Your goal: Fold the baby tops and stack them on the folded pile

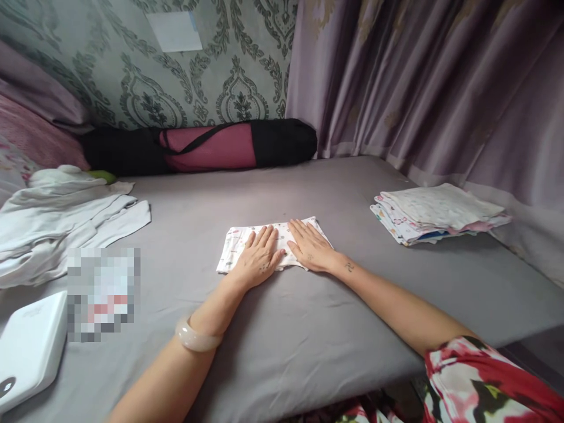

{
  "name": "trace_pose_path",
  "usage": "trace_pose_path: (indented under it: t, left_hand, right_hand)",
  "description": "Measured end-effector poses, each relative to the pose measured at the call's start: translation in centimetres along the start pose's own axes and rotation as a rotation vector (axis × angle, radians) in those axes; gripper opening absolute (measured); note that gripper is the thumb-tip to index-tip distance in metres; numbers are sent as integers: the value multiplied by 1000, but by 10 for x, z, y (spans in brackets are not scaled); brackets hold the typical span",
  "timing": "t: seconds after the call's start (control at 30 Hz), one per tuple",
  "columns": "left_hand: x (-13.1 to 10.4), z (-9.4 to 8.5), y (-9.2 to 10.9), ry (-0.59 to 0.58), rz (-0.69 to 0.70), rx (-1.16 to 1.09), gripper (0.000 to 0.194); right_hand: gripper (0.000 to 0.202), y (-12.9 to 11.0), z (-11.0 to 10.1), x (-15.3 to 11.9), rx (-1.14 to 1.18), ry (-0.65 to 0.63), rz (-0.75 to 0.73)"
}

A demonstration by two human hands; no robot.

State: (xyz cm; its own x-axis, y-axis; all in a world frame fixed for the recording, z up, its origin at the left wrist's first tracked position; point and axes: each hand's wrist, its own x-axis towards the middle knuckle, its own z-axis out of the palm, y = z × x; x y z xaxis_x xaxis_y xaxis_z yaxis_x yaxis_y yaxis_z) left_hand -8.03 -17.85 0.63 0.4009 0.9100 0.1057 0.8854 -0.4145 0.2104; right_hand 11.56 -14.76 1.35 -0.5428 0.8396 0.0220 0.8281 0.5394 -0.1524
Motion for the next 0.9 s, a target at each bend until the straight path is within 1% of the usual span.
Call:
trace_pose_path:
  t: [0.13,0.27,0.33,0.4,0.43,0.5,0.6,0.7,0.8,0.83,0.9]
  left_hand:
    - [0,-3,0,-15,8,8,64]
    - [0,-10,-2,7,6,-10,61]
    - [0,-13,-5,67,-77,5,58]
    - [0,-13,-9,142,-215,56,57]
    - [1,-12,-12,157,-281,84,58]
    - [1,-9,-15,126,-367,118,61]
    - [1,-5,-19,31,-402,117,65]
    - [2,-4,-19,3,-411,98,66]
    - [3,-5,-20,11,-422,56,65]
    - [3,-6,-21,25,-425,42,65]
    - [3,-7,-24,74,-439,21,63]
  right_hand:
    - [65,-2,1,2,5,21,3]
    - [65,6,-5,-1,72,-1,-8]
    - [66,12,-9,-5,80,15,28]
    - [67,18,-11,-9,58,30,88]
    - [67,20,-11,-10,46,23,114]
    - [68,22,-9,-13,36,-13,149]
    - [68,22,-4,-14,38,-27,160]
    - [66,26,-1,-12,85,6,153]
    - [59,36,-6,-7,223,70,134]
    - [55,40,-10,-5,283,110,159]
    - [48,50,-18,-2,407,182,284]
